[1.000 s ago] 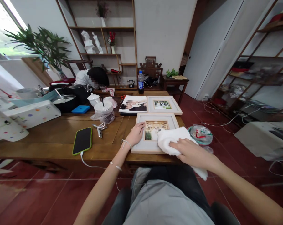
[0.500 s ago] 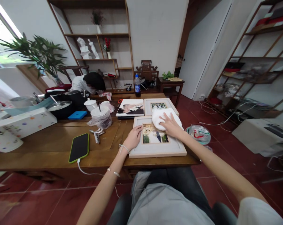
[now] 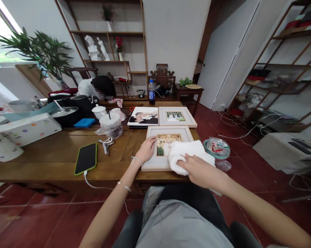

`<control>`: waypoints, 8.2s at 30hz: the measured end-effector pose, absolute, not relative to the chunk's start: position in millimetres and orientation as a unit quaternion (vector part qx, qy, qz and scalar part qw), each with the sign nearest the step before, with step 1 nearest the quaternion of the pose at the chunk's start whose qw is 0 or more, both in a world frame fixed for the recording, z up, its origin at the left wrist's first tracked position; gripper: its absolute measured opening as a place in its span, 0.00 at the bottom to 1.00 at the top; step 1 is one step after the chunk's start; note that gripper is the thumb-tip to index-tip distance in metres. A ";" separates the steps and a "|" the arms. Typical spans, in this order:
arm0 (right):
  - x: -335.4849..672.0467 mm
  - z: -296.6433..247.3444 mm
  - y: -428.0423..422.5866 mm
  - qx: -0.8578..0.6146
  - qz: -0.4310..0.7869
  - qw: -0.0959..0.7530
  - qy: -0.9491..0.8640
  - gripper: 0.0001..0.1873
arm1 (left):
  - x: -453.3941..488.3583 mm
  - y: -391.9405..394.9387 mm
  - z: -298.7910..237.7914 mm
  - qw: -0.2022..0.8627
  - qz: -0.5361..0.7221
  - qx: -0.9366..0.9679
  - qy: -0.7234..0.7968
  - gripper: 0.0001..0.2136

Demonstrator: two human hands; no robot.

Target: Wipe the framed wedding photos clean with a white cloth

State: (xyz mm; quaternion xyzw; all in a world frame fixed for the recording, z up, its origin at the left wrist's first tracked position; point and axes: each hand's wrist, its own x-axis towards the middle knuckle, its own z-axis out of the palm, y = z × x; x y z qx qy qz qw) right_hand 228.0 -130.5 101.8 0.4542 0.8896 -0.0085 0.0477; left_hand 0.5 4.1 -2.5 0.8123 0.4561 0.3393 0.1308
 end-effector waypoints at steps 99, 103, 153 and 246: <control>224.3 97.3 -83.7 0.440 -0.006 0.037 0.897 0.24 | -1.1 6.2 -3.9 0.124 0.357 0.817 0.436 0.15; 228.9 106.0 -125.6 0.423 -0.052 0.023 0.904 0.26 | -1.1 5.8 -3.5 0.123 0.352 0.817 0.439 0.15; 196.2 79.0 7.7 0.465 0.062 -0.012 0.883 0.29 | -3.5 4.5 -3.1 0.144 0.341 0.821 0.435 0.16; 334.2 133.6 -14.6 0.601 0.274 -0.122 0.741 0.17 | -1.7 -8.3 18.9 0.166 0.363 0.834 0.382 0.06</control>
